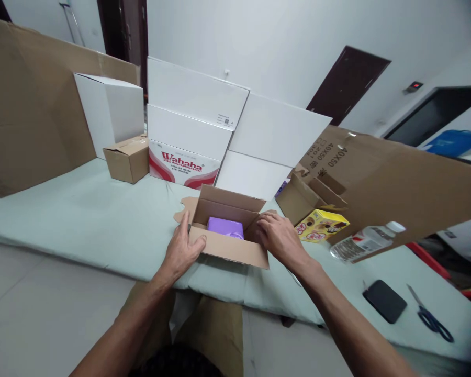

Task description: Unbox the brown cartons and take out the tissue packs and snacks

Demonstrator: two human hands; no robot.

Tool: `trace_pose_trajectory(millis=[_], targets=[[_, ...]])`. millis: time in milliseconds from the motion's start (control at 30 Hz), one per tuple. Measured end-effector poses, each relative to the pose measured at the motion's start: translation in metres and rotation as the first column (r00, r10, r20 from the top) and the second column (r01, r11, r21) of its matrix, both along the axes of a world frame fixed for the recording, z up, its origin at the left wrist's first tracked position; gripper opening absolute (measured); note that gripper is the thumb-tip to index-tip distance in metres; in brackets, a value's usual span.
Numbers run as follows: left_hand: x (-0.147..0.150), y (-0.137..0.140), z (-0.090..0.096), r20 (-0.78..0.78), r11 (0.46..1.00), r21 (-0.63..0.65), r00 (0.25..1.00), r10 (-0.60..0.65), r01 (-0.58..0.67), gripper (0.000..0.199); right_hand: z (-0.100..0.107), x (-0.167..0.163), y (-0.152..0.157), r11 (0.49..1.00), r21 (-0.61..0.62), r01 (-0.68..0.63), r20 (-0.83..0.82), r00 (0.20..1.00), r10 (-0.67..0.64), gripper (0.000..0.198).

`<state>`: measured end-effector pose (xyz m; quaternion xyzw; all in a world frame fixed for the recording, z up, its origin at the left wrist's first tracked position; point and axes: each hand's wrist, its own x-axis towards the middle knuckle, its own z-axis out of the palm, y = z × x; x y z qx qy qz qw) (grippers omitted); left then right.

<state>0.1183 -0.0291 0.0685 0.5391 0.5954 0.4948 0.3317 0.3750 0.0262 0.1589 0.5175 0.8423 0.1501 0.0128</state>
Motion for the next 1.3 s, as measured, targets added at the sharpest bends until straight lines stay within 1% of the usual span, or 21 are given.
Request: trace_pose_trajectory(millis=[67, 133, 200, 300, 400, 500, 600, 700, 767, 833, 967, 1067, 1133, 1200, 1300], targets=[[0.001, 0.0, 0.0, -0.008, 1.0, 0.013, 1.0, 0.008, -0.008, 0.094, 0.009, -0.015, 0.001, 0.997, -0.034, 0.068, 0.143, 0.988, -0.062, 0.026], [0.002, 0.001, 0.0, -0.013, 1.0, 0.024, 1.0, 0.017, -0.017, 0.093, 0.014, -0.027, 0.003, 0.99, -0.104, 0.093, 0.255, 0.965, -0.063, 0.03], [0.003, 0.001, -0.001, -0.008, 0.999, 0.034, 1.0, 0.022, -0.022, 0.092, 0.018, -0.035, 0.008, 0.977, -0.191, 0.093, 0.306, 0.952, -0.031, 0.03], [0.005, 0.004, -0.003, 0.025, 0.998, 0.056, 0.999, 0.028, -0.03, 0.091, 0.02, -0.043, 0.021, 0.954, -0.283, 0.102, 0.31, 0.951, -0.01, 0.021], [0.008, 0.006, -0.006, 0.069, 0.996, 0.076, 0.996, 0.047, -0.052, 0.091, 0.016, -0.049, 0.034, 0.93, -0.341, 0.134, 0.278, 0.96, -0.036, 0.02], [0.011, 0.008, -0.009, 0.092, 0.995, 0.088, 0.995, 0.049, -0.057, 0.091, 0.005, -0.055, 0.045, 0.9, -0.403, 0.166, 0.204, 0.975, -0.088, 0.019], [0.012, 0.01, -0.012, 0.094, 0.994, 0.095, 0.994, 0.05, -0.058, 0.091, -0.007, -0.057, 0.051, 0.879, -0.443, 0.178, 0.077, 0.984, -0.16, 0.021], [0.015, 0.012, -0.015, 0.084, 0.992, 0.099, 0.994, 0.071, -0.079, 0.09, -0.016, -0.051, 0.053, 0.878, -0.445, 0.173, -0.105, 0.964, -0.243, 0.021], [0.016, 0.013, -0.017, 0.076, 0.991, 0.101, 0.994, 0.081, -0.088, 0.089, -0.02, -0.047, 0.052, 0.88, -0.446, 0.164, -0.245, 0.923, -0.297, 0.021], [0.017, 0.013, -0.018, 0.072, 0.991, 0.102, 0.994, 0.083, -0.09, 0.089, -0.023, -0.044, 0.05, 0.869, -0.474, 0.143, -0.379, 0.858, -0.348, 0.021], [0.017, 0.012, -0.017, 0.052, 0.992, 0.085, 0.995, 0.085, -0.089, 0.089, -0.028, -0.045, 0.047, 0.802, -0.596, 0.046, -0.563, 0.688, -0.458, 0.038], [0.015, 0.011, -0.015, 0.031, 0.993, 0.077, 0.996, 0.084, -0.086, 0.089, -0.028, -0.047, 0.045, 0.768, -0.64, -0.014, -0.633, 0.576, -0.517, 0.047], [0.015, 0.011, -0.015, 0.022, 0.994, 0.075, 0.997, 0.081, -0.082, 0.09, -0.028, -0.049, 0.044, 0.753, -0.658, -0.032, -0.652, 0.526, -0.547, 0.052], [0.015, 0.011, -0.015, 0.012, 0.994, 0.077, 0.997, 0.078, -0.079, 0.09, -0.029, -0.052, 0.044, 0.738, -0.674, -0.027, -0.649, 0.499, -0.574, 0.054], [0.015, 0.012, -0.016, -0.009, 0.992, 0.085, 0.995, 0.098, -0.097, 0.089, -0.031, -0.06, 0.044, 0.739, -0.674, 0.016, -0.634, 0.501, -0.589, 0.055]])
